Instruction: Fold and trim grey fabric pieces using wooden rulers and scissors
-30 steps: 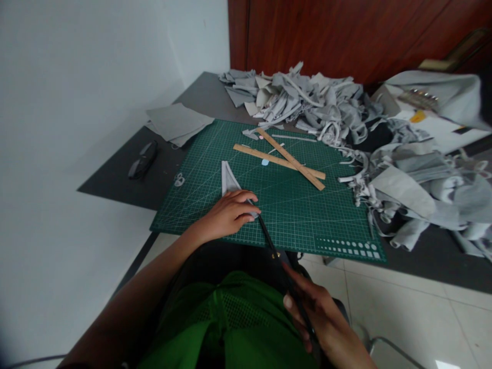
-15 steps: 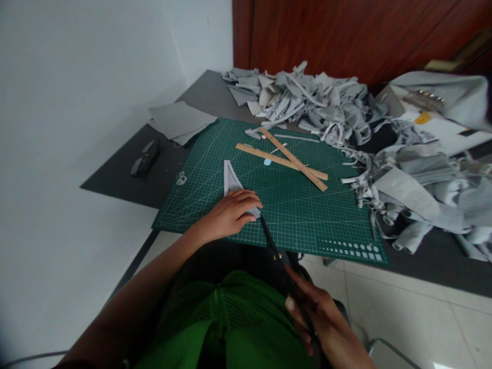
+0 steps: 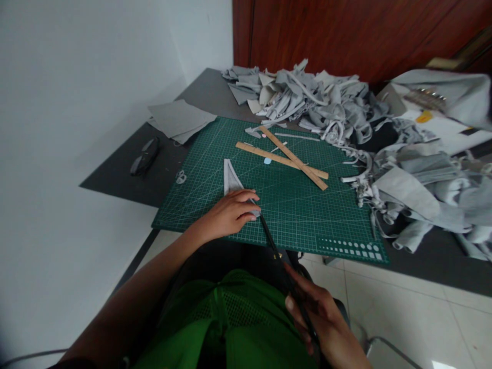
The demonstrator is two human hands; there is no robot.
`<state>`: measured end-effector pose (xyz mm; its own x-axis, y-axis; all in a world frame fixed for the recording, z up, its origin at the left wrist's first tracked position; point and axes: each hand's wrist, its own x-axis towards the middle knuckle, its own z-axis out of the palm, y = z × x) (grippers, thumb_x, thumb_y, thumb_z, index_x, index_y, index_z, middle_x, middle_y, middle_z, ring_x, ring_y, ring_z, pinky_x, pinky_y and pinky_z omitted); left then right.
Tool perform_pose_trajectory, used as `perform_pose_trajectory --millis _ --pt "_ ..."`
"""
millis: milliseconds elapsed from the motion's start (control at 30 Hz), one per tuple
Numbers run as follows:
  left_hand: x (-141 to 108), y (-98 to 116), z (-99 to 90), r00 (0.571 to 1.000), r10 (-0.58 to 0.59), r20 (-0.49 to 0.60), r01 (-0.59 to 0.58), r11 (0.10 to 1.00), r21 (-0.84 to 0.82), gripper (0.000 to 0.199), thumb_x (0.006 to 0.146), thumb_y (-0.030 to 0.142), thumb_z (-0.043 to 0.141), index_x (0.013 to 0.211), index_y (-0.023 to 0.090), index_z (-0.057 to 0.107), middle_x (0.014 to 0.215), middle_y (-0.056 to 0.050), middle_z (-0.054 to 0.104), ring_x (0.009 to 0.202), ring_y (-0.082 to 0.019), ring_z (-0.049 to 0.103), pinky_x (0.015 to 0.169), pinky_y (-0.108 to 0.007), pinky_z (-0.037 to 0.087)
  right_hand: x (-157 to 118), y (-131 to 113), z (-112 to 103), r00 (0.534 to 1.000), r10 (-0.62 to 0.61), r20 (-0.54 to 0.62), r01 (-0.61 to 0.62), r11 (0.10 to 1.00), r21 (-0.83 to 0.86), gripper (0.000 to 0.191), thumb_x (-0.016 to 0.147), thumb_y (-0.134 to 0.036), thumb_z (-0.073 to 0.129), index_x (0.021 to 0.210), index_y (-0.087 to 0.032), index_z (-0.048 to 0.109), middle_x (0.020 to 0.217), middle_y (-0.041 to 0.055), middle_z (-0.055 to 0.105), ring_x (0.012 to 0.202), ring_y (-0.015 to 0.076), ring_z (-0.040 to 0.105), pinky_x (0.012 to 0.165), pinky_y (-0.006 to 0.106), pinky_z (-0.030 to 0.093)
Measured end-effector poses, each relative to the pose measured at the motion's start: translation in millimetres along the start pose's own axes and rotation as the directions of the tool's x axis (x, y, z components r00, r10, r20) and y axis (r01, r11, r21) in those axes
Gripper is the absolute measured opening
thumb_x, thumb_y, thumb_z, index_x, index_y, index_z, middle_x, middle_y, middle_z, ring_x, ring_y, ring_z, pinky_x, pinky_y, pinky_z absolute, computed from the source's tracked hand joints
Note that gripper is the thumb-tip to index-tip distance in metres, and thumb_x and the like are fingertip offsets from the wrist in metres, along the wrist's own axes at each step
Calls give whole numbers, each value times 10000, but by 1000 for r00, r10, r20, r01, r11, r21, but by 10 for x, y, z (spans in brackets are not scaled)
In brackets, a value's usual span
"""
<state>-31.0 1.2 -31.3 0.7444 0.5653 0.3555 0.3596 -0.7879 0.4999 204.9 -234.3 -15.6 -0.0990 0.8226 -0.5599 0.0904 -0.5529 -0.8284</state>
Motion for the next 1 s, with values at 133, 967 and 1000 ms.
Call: perform_pose_trajectory --millis 133,967,1000 --pt "4 -10 4 1000 -3 -4 3 1000 -3 183 938 165 731 1106 232 759 1297 -59 678 1321 -256 596 1116 -481 484 -8 -83 23 1000 3 -18 -4 998 -57 898 929 -649 614 1661 -216 324 516 -105 316 386 77 280 347 201 346" --pt "5 -1 7 999 9 -39 -11 999 -49 220 926 142 731 1124 215 669 1236 -57 690 1331 -241 579 1159 -466 457 -7 -198 24 998 59 25 -57 997 -57 890 954 -634 590 1678 -236 260 564 -97 296 438 98 315 393 219 391" --pt "3 0 8 999 7 -42 -9 999 -47 211 925 140 732 1112 212 664 1233 -58 691 1345 -241 571 1164 -462 455 -6 -197 26 998 54 26 -53 997 -49 886 953 -631 593 1677 -237 268 566 -97 297 437 96 308 390 216 387"
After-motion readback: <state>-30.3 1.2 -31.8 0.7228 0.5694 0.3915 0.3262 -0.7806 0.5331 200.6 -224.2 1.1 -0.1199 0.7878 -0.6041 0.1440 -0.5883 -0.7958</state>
